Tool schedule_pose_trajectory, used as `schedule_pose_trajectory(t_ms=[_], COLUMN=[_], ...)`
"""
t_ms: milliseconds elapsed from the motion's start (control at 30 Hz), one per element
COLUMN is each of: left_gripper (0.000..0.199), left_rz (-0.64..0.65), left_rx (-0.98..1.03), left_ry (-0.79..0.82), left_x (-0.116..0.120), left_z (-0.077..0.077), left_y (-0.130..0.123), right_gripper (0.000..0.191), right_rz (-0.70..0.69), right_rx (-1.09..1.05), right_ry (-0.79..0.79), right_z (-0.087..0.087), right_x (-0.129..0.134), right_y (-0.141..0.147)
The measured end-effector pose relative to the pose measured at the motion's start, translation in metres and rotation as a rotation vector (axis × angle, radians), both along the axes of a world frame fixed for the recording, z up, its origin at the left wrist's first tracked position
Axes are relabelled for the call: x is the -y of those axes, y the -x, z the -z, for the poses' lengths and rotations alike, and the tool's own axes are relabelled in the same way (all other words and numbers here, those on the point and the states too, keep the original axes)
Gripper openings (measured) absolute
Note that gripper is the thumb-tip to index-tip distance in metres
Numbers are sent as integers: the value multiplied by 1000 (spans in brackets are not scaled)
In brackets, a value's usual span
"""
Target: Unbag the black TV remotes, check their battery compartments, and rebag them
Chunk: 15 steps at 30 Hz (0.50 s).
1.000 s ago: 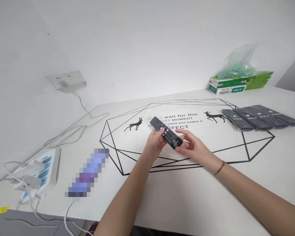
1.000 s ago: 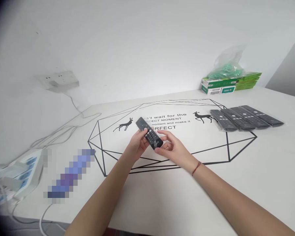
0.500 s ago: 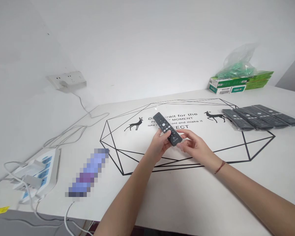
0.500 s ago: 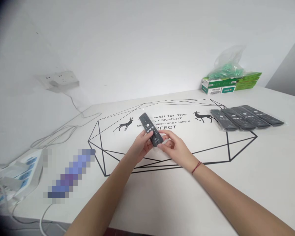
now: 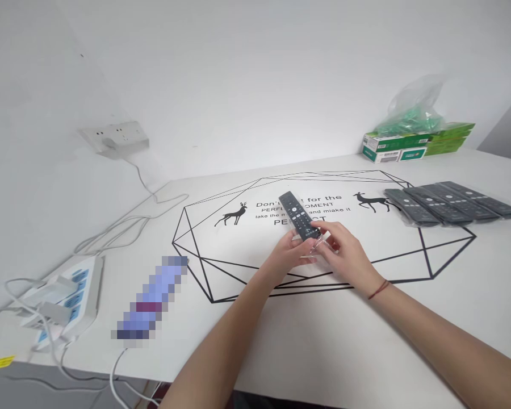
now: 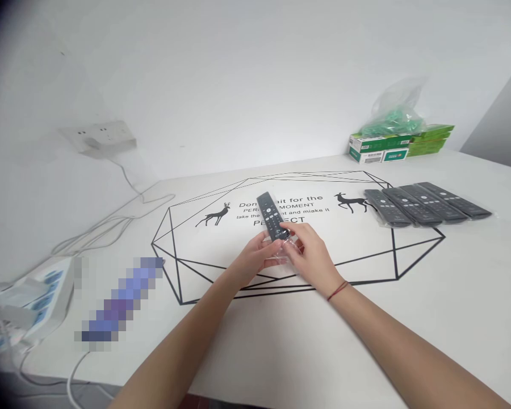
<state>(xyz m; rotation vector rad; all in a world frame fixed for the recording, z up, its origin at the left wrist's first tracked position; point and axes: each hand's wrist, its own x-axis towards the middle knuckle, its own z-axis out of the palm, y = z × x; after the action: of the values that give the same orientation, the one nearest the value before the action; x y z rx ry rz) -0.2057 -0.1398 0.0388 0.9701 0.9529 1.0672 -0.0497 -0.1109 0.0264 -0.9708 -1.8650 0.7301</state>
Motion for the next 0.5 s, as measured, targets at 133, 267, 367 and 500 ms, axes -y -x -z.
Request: schedule_pose_trajectory(t_ms=[133, 267, 367, 500], left_gripper=[41, 44, 43, 36], left_rz=[15, 17, 30, 3], left_rx=[-36, -29, -20, -52], left_ry=[-12, -2, -7, -22], left_x=[-1, -1, 0, 1], left_z=[2, -1, -4, -7], left_y=[2, 4, 5, 7], right_gripper=[32, 35, 36, 34], right_rz=[-21, -48, -55, -67], right_rx=[39, 90, 84, 20], right_ry=[8, 73, 112, 127], right_z=[3, 2, -1, -4], right_x=[-1, -1, 1, 4], right_y=[-1, -1, -2, -1])
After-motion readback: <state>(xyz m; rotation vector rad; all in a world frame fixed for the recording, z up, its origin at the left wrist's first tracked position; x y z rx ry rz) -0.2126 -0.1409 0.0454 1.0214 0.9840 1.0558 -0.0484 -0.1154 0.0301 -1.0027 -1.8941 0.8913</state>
